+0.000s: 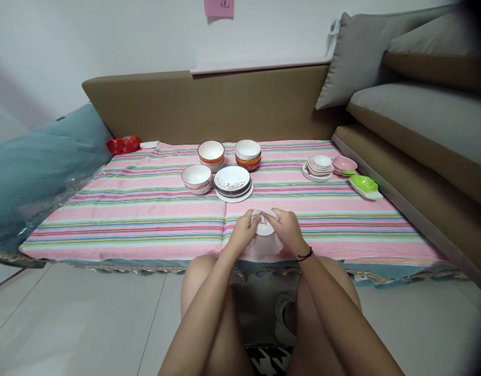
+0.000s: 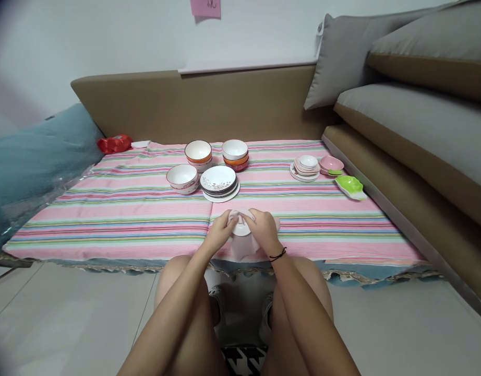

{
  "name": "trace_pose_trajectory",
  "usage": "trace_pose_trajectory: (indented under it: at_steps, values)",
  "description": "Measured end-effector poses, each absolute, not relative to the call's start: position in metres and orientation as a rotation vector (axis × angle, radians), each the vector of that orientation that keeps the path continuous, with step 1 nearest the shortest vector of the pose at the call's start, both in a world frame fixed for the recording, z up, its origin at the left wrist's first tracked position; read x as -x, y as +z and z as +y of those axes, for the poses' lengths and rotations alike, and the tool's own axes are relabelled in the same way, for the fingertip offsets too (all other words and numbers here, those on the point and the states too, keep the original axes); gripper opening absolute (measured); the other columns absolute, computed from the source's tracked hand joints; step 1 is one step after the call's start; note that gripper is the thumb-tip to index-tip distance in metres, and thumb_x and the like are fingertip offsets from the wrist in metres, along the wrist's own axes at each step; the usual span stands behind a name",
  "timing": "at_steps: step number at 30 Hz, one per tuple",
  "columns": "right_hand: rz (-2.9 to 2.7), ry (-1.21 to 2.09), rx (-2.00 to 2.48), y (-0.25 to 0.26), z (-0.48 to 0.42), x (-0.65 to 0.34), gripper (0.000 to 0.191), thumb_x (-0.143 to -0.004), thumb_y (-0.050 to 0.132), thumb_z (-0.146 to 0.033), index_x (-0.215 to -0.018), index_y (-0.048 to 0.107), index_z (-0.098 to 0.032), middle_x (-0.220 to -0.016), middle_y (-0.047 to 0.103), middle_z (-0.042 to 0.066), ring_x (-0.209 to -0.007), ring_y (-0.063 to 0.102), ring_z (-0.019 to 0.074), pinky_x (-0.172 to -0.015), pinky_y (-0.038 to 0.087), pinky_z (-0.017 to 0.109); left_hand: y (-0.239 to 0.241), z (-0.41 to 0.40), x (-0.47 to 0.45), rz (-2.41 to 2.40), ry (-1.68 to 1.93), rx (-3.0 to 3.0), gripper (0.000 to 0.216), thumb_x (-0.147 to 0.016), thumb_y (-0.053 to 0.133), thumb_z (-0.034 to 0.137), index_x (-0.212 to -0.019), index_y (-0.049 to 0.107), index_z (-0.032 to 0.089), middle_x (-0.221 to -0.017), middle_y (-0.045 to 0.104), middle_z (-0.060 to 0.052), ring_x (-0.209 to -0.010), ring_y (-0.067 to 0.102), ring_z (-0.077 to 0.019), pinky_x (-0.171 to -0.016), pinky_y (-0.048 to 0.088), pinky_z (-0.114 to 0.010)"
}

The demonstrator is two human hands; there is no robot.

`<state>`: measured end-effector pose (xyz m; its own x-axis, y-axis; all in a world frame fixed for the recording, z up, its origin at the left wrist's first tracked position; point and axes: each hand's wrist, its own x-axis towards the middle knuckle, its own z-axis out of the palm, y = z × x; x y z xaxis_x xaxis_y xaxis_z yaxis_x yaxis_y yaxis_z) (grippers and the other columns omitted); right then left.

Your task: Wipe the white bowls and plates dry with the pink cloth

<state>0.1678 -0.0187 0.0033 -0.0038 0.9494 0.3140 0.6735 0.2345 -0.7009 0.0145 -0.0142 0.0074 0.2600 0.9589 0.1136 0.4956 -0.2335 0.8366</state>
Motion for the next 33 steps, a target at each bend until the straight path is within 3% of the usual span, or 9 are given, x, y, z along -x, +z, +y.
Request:
trace_pose_trajectory:
  at_steps: [4, 9, 17, 24, 27, 30, 33]
  values:
    - [-1.794, 0.492, 1.447, 0.002, -0.020, -0.164, 0.034, -0.089, 0.044, -0.039, -0.064, 0.055, -0.020, -0.058, 0.057, 0.001, -0.053, 0.046, 0.0142, -0.053, 0.031, 0.025, 0.007, -0.013, -0.015, 1.456, 0.852, -1.837, 0.018, -0.090, 0.044, 0.027, -0.077, 0.053, 0.018, -0.073, 0.062, -0.006, -0.071, 0.057, -0.0224, -0.065, 0.038, -0.030]
    - [-1.774, 0.530, 1.377, 0.004, -0.020, -0.159, 0.024, -0.089, 0.045, -0.035, -0.082, 0.062, -0.019, -0.077, 0.066, 0.004, -0.067, 0.056, 0.0176, -0.062, 0.037, 0.025, 0.009, -0.015, -0.014, 1.516, 0.850, -1.810, 0.022, -0.090, 0.043, 0.031, -0.074, 0.052, 0.020, -0.072, 0.061, -0.005, -0.069, 0.055, -0.0208, -0.063, 0.034, -0.029]
    - [-1.609, 0.441, 1.491, 0.001, -0.015, -0.168, 0.025, -0.088, 0.046, -0.037, -0.082, 0.063, -0.019, -0.069, 0.062, 0.003, -0.060, 0.051, 0.0171, -0.057, 0.034, 0.025, 0.017, -0.014, -0.010, 1.361, 1.003, -1.615, 0.041, -0.084, 0.049, 0.050, -0.058, 0.043, 0.020, -0.055, 0.044, 0.002, -0.060, 0.049, -0.0149, -0.059, 0.036, -0.025]
    - [-1.621, 0.531, 1.387, 0.009, -0.018, -0.173, 0.024, -0.086, 0.049, -0.036, -0.090, 0.065, -0.018, -0.082, 0.068, 0.005, -0.071, 0.057, 0.0190, -0.063, 0.039, 0.026, 0.013, -0.006, -0.008, 1.198, 0.962, -1.136, 0.059, -0.085, 0.025, 0.069, -0.083, 0.056, 0.019, -0.060, 0.057, -0.001, -0.052, 0.053, -0.0148, -0.049, 0.040, -0.025]
    - [-1.628, 0.517, 1.373, 0.010, -0.019, -0.172, 0.022, -0.086, 0.050, -0.034, -0.091, 0.065, -0.019, -0.084, 0.068, 0.005, -0.072, 0.059, 0.0190, -0.064, 0.040, 0.026, 0.011, -0.005, -0.007, 1.122, 0.917, -0.941, 0.054, -0.078, 0.044, 0.068, -0.084, 0.060, 0.017, -0.068, 0.063, -0.005, -0.060, 0.058, -0.0174, -0.056, 0.044, -0.028]
    - [-1.638, 0.474, 1.362, 0.009, -0.019, -0.172, 0.020, -0.086, 0.051, -0.032, -0.089, 0.065, -0.019, -0.084, 0.068, 0.004, -0.072, 0.058, 0.0183, -0.065, 0.040, 0.025, 0.011, -0.007, -0.009, 1.070, 0.887, -0.977, 0.034, -0.069, 0.066, 0.049, -0.074, 0.063, 0.015, -0.070, 0.065, -0.004, -0.066, 0.058, -0.0169, -0.063, 0.046, -0.028]
    - [-1.638, 0.462, 1.384, 0.007, -0.018, -0.173, 0.022, -0.087, 0.048, -0.033, -0.089, 0.065, -0.019, -0.083, 0.068, 0.005, -0.070, 0.057, 0.0177, -0.063, 0.039, 0.025, 0.012, -0.010, -0.013, 1.053, 0.866, -1.015, 0.030, -0.070, 0.065, 0.045, -0.069, 0.063, 0.016, -0.063, 0.061, -0.002, -0.060, 0.055, -0.0148, -0.059, 0.043, -0.027]
